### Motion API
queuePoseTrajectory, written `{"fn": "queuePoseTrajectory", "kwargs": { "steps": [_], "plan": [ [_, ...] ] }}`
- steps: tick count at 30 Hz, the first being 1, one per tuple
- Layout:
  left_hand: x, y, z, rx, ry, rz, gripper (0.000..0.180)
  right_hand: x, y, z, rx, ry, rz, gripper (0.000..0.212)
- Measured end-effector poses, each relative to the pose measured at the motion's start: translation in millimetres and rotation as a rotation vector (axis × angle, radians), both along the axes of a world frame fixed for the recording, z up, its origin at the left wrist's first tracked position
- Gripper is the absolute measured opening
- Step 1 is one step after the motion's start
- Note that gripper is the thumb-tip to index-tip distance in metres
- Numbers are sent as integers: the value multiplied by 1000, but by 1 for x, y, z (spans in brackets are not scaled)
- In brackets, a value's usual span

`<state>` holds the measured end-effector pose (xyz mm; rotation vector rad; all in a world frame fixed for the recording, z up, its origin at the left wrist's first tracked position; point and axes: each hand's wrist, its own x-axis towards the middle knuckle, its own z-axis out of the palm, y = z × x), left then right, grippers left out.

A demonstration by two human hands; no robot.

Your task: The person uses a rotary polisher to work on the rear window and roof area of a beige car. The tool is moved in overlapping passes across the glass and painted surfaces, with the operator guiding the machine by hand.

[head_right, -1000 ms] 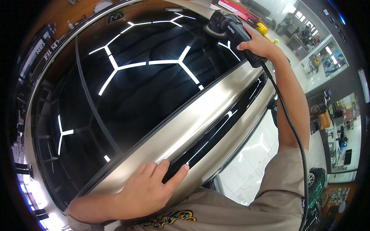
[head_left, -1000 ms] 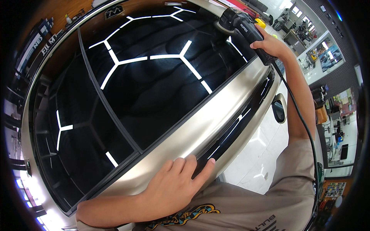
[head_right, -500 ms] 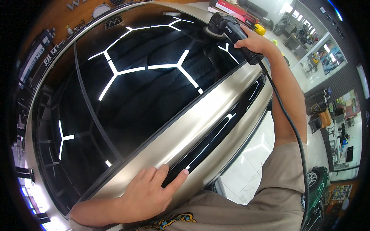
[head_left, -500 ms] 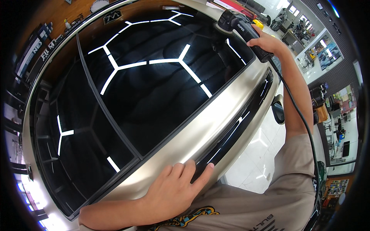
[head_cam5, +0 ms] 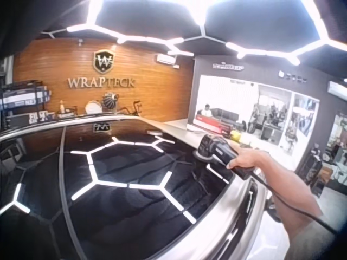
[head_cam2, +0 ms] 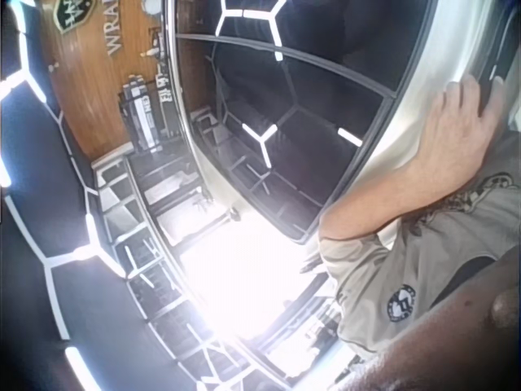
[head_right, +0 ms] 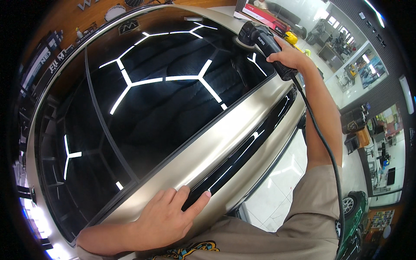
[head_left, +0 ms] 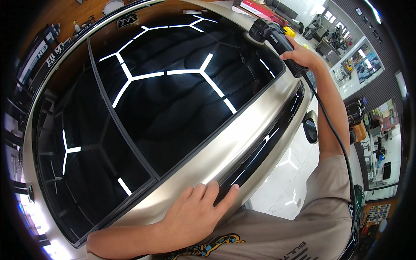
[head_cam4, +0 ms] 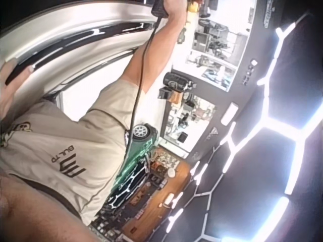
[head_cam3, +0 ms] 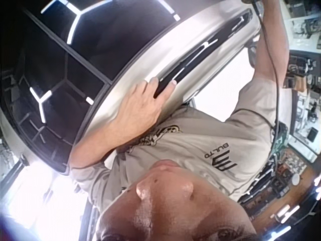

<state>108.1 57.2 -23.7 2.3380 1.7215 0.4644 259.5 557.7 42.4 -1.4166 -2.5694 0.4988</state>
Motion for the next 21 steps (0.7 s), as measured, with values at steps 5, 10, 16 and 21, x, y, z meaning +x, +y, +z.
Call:
{"fn": "queuePoseTrajectory", "kwargs": {
  "steps": [5, 10, 16, 21],
  "plan": [
    [-1, 0, 0, 2, 2, -3, 67, 1, -1, 2, 12, -2, -1, 106],
    [3, 1, 3, 5, 8, -4, 67, 3, 3, 2, 26, -23, -2, 106],
    [5, 2, 5, -32, -7, 7, 69, -5, -6, 7, 12, -33, 8, 106],
    [6, 2, 6, -27, -30, 12, 68, -1, -9, 6, 34, -6, 36, 106]
  ]
}}
